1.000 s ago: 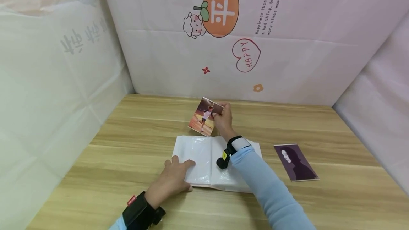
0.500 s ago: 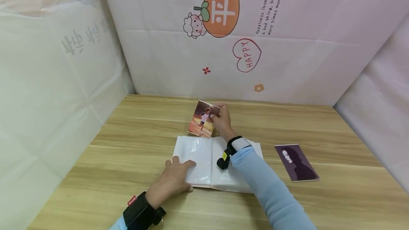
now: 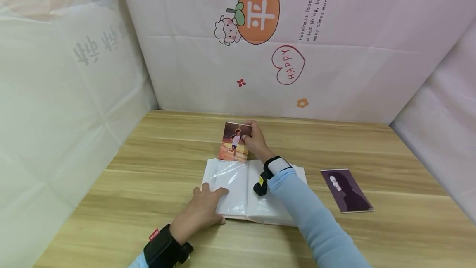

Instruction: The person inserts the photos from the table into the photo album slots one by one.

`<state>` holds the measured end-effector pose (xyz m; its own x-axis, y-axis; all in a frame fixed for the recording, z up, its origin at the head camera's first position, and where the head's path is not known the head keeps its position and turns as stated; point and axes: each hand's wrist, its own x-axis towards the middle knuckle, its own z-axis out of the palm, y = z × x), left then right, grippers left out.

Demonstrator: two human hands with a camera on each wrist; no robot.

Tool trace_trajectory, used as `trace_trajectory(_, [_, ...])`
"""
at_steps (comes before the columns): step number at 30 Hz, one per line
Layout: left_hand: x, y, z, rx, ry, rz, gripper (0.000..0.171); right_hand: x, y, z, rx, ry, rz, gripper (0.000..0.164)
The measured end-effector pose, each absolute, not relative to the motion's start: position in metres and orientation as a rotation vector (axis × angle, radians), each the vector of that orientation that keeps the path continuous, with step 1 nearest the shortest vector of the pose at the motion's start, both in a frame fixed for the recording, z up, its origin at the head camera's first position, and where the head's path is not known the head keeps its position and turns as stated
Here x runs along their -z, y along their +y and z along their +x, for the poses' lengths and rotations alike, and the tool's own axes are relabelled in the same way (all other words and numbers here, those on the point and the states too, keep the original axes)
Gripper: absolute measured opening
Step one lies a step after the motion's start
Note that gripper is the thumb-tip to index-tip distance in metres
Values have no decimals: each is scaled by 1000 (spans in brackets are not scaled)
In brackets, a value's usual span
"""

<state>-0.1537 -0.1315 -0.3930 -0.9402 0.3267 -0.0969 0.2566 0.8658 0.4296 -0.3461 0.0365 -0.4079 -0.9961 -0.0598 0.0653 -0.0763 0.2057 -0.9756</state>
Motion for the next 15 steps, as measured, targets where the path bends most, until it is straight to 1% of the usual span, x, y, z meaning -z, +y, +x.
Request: trace_trajectory(15, [391,-131,-152,-615,2874,463,66,408,34,-343,-1919,-2491,163,41])
